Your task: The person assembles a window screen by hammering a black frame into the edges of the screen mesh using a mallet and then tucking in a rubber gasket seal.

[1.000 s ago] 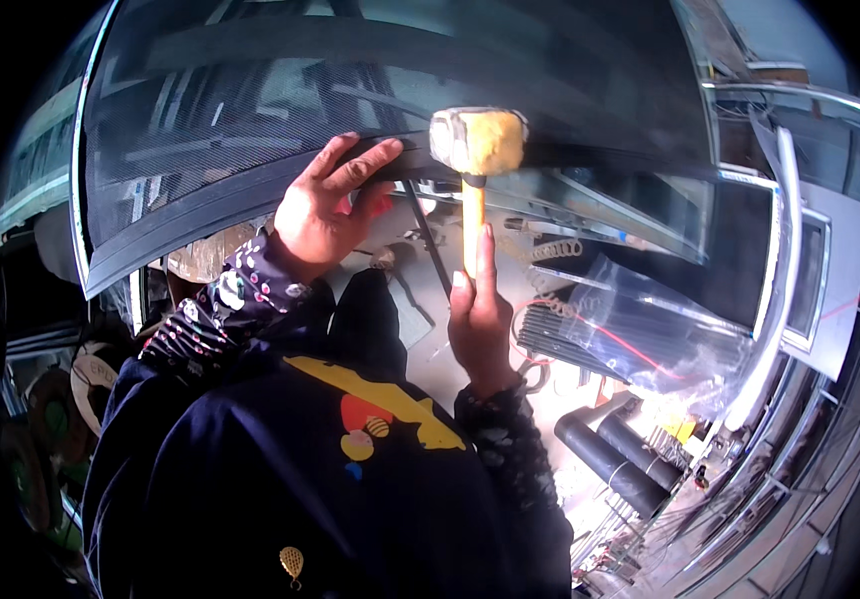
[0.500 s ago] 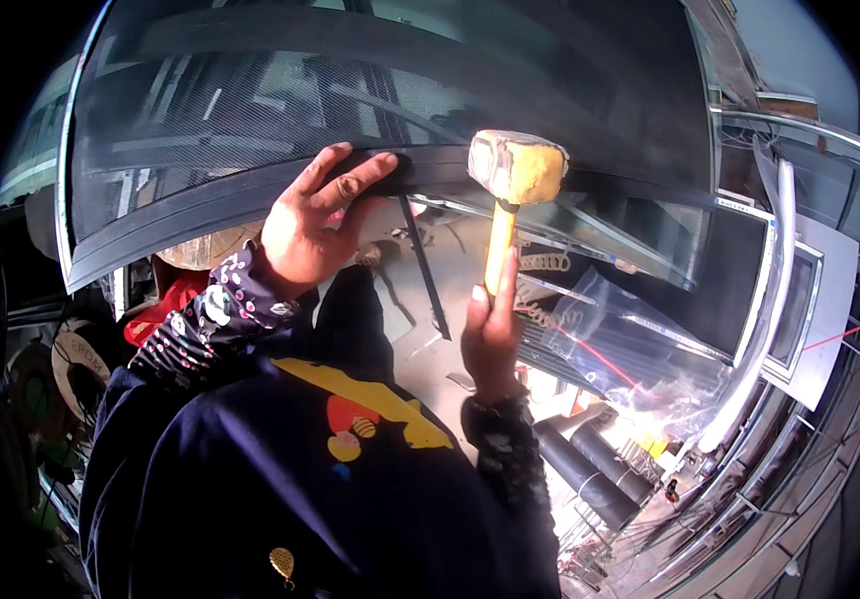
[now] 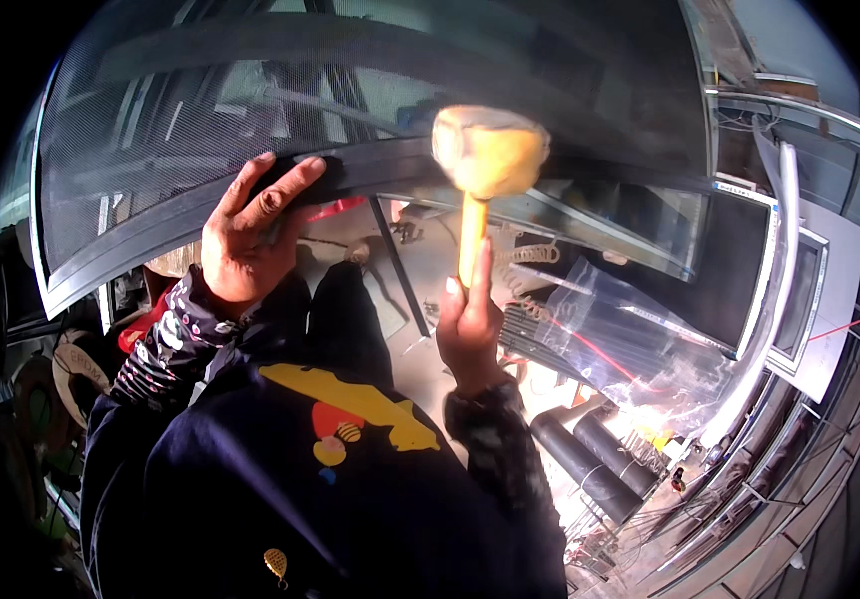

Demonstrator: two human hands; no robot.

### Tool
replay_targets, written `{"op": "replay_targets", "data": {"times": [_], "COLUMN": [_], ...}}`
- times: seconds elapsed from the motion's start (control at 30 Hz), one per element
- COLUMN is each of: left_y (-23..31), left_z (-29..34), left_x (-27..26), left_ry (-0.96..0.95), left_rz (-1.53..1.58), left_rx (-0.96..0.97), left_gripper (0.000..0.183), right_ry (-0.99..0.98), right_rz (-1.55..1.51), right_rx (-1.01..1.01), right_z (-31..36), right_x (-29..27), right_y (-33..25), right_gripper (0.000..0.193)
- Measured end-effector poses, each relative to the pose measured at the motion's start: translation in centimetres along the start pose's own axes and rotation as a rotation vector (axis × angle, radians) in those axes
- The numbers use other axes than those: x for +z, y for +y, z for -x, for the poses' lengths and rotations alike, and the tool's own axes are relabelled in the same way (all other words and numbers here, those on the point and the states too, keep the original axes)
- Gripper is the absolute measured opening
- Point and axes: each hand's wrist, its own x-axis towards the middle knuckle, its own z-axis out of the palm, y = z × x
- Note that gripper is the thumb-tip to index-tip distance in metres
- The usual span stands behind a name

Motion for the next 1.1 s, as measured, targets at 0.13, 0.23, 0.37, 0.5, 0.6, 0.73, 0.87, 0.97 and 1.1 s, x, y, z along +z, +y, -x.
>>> {"op": "replay_targets", "data": {"times": [0.13, 0.23, 0.37, 0.5, 0.6, 0.73, 0.87, 0.97, 1.1], "left_y": [0.7, 2.2, 2.0, 1.8, 0.6, 0.5, -0.6, -0.3, 0.4], "left_z": [-0.9, -3.3, -2.9, -1.8, -0.4, 0.2, 1.3, 1.6, 1.3], "left_x": [0.6, 3.8, 5.7, 3.6, 0.9, -0.7, -0.2, -0.5, -0.8], "left_ry": [-0.012, -0.031, 0.004, -0.026, -0.06, -0.043, 0.012, 0.098, 0.141], "left_rz": [-0.063, 0.171, 0.093, 0.108, 0.082, 0.0, -0.017, -0.035, 0.168], "left_rx": [-0.002, -0.081, -0.03, -0.078, -0.049, -0.015, 0.007, -0.01, -0.177], "left_gripper": [0.043, 0.041, 0.046, 0.047, 0.045, 0.044, 0.04, 0.04, 0.043], "right_ry": [-0.044, -0.074, -0.063, -0.026, -0.014, -0.004, 0.008, 0.317, 0.199], "right_rz": [-0.216, -0.25, -0.181, -0.233, -0.203, -0.281, -0.593, -0.991, 0.188], "right_rx": [0.074, 0.081, 0.027, 0.086, -0.008, -0.044, 0.01, 0.091, -0.373], "right_z": [0.0, -0.1, -0.6, -0.8, 0.5, 1.0, -1.1, -1.6, 1.6], "right_x": [-0.4, -0.3, -2.2, -2.6, -1.5, -0.9, -4.7, -7.9, -0.4], "right_y": [0.4, 0.2, 1.5, 1.4, 0.7, -1.2, -3.8, -7.2, -4.9], "right_gripper": [0.057, 0.057, 0.058, 0.059, 0.057, 0.056, 0.065, 0.041, 0.05]}}
